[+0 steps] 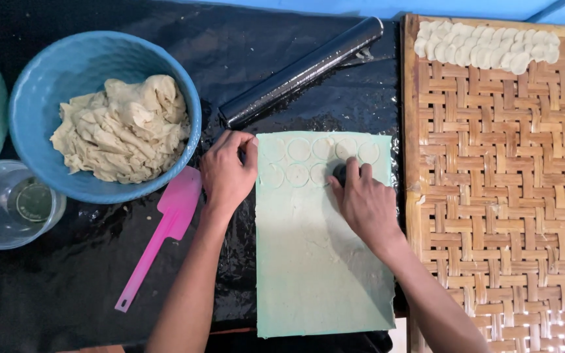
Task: Using a small circular mold to cut individual cracker shapes from a sheet of dough and arranging them on a drying tray.
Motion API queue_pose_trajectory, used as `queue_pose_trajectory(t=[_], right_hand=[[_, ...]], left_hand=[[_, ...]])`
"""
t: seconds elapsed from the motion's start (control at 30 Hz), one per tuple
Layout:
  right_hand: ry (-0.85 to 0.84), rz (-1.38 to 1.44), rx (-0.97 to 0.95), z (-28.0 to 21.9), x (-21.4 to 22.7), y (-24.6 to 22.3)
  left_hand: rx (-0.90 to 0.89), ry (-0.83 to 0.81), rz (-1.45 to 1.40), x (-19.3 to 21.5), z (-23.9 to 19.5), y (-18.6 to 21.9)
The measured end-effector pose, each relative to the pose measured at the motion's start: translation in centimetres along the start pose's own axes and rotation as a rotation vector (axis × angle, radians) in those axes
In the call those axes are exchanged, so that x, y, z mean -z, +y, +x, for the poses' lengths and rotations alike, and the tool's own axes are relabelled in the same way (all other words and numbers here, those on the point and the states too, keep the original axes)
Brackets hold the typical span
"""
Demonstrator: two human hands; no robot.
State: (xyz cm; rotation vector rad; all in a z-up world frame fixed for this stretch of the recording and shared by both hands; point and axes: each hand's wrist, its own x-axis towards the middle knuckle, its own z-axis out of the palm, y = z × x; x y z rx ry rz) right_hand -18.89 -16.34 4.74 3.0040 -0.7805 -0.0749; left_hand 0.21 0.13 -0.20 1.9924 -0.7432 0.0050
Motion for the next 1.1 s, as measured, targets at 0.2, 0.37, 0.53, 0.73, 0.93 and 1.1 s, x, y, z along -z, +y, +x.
queue_pose_trajectory(t=[0.2, 0.37, 0.53, 0.73, 0.93, 1.1], right_hand=[[0.01, 0.007, 0.018, -0.1, -0.4, 0.1], [-0.016, 0.016, -0.089, -0.3, -0.5, -0.6], [-0.126, 0.326, -0.138, -0.8, 0.4, 1.4], [-0.029, 0.314, -0.336, -2.8, 1.1, 3.4], [0.05, 0.224, -0.167, -2.0, 0.8, 3.0], [-0.099, -0.072, -0.285, -0.8, -0.3, 2.3]], left_hand=[[0.017, 0.005, -0.003, 0.1, 0.2, 0.1], [-0.008, 0.0, 0.001, -0.1, 0.0, 0.1], [-0.011, 0.019, 0.017, 0.2, 0.1, 0.0], [0.005, 0.006, -0.026, 0.3, 0.1, 0.4], [0.0, 0.006, 0.026, 0.1, 0.0, 0.2], [0.006, 0.001, 0.013, 0.1, 0.0, 0.2]])
